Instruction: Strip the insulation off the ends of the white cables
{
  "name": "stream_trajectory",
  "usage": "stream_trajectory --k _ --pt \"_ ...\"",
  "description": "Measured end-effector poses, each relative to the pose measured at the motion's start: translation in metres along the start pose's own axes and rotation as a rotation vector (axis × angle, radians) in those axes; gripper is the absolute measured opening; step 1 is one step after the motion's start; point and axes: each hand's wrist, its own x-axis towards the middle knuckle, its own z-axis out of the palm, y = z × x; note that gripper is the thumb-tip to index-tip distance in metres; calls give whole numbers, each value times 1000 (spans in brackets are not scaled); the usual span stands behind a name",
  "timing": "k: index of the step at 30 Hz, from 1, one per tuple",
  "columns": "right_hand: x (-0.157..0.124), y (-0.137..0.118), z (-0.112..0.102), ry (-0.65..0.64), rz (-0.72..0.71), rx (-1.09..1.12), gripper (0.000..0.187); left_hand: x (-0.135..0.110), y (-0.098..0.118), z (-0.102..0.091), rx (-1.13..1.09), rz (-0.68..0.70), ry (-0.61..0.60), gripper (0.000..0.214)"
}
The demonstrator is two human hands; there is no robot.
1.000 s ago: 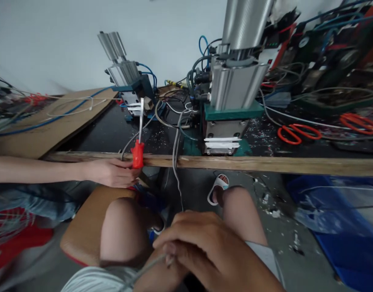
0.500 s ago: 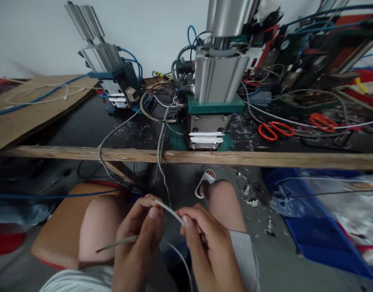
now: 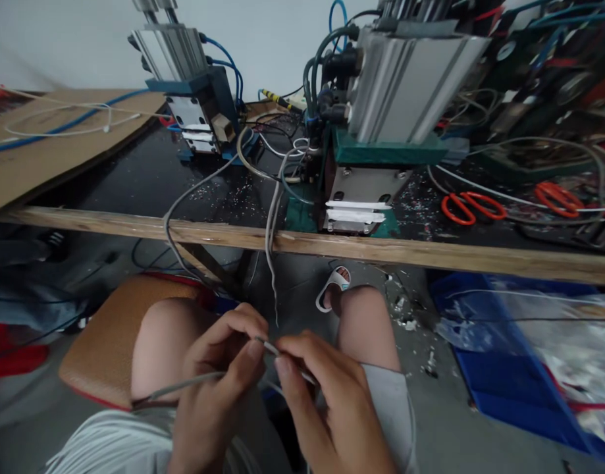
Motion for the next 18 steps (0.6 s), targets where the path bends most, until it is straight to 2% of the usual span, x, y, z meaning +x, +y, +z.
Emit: stream_trajectory --k 2,5,7,9,13,15,18 --pt "8 -2 -7 -62 -70 -14 14 1 3 -4 86 22 -78 17" --pt "16 -3 -19 -233 -152 -96 14 4 8 -12 197 4 -206 19" --pt "16 -2 -21 -261 -173 -120 13 5 8 -13 224 -20 -225 19" --pt "13 -1 -12 -135 -132 -88 13 5 6 -8 178 -14 -125 17" --pt "2 -2 22 239 -11 -29 16 2 -4 12 -43 17 112 17" --pt "-1 -3 34 314 5 -9 16 2 -8 18 -117 3 132 19" --pt "-1 -5 36 294 -4 15 16 3 -9 16 -136 -14 94 18"
